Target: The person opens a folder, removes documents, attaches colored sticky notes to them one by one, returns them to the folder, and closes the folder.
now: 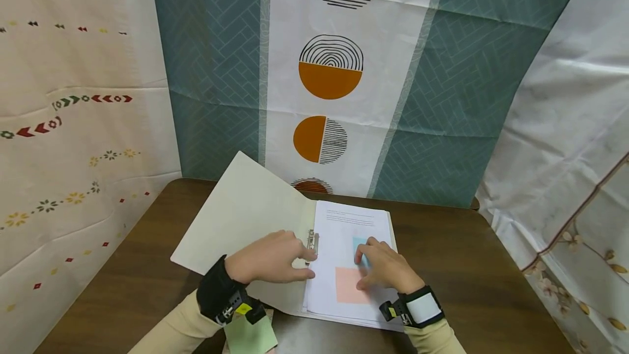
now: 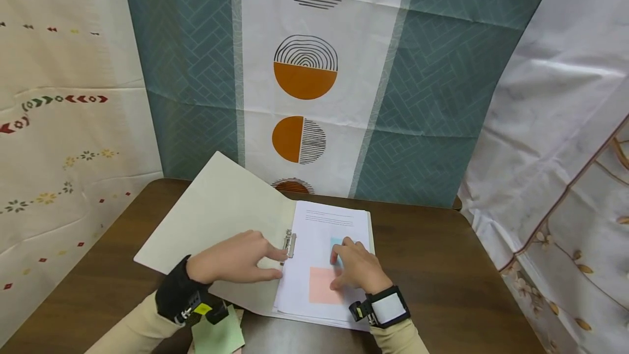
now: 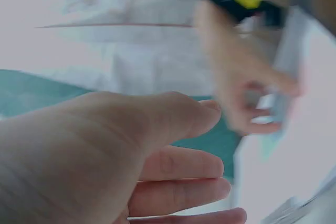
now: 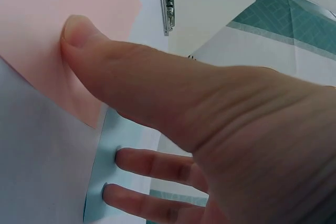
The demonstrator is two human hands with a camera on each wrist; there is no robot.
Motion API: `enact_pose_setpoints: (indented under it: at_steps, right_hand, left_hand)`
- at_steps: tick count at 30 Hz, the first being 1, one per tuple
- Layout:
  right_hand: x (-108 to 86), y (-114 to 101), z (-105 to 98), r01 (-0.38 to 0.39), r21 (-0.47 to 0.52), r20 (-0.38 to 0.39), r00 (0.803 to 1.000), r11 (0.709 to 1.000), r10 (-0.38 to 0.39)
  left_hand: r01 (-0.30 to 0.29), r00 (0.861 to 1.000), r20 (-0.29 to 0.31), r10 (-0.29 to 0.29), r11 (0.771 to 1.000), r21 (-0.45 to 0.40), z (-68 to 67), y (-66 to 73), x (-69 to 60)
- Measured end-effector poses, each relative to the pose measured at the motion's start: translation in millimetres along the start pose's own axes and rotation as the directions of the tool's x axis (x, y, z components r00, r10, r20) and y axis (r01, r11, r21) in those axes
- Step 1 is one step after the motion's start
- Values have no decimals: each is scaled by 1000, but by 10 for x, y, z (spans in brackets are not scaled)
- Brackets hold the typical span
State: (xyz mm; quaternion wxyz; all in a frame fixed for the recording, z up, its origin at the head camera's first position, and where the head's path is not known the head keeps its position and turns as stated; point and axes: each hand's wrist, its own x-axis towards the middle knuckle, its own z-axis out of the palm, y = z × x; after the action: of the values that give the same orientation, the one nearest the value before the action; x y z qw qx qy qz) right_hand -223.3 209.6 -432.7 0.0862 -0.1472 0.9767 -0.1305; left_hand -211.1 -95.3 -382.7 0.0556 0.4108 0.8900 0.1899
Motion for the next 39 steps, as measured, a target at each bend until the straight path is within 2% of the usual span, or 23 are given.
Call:
enact_pose_setpoints:
  at_steps: [3,5,8,12,16,21,22,24,27,31,39]
  right_hand:
    - [-2,5,-6,-7,4,1,1000,1000,7]
    - [-4,8,-8,-7,5,1,1000,1000,7]
    - [-13,12,-7,-12,9,1,1000,1000,12]
    - [-26,20,1,-19,14,0,1000,1000,19]
    - [-30,23,8,-21,17,0,1000,1000,21]
    - [-26,23,13,-15,18,2,1000,1000,15]
    - [-26,22,14,-14,20,3,1000,1000,13]
    - [-28,20,12,-9,23,2,1000,1000,9]
    - [-28,17,10,-3,27,0,1000,1000,3]
    - [-19,13,7,2,17,-5,1000,1000,-2]
    - [-13,3,-11,34,20,-8,999,999,-34]
  left_hand:
    - [35,997,-66,-36,999,-4,-246,-73,-129]
    - [88,993,-85,-87,996,10,-397,-137,-236]
    - [194,979,-72,-193,981,-2,-596,-247,-412]
    - [298,953,-59,-297,954,13,-823,-393,-639]
    - [371,925,-107,-365,928,42,-992,-562,-860]
    - [475,872,-152,-465,880,31,-1115,-754,-1133]
    - [490,864,-149,-482,871,24,-1129,-780,-1176]
    - [503,856,-138,-499,864,-6,-1146,-810,-1241]
    - [496,860,-107,-499,867,-52,-1152,-827,-1270]
    - [471,874,-102,-475,880,-58,-1148,-812,-1247]
    - [410,892,-171,-418,908,-86,-1149,-784,-1259]
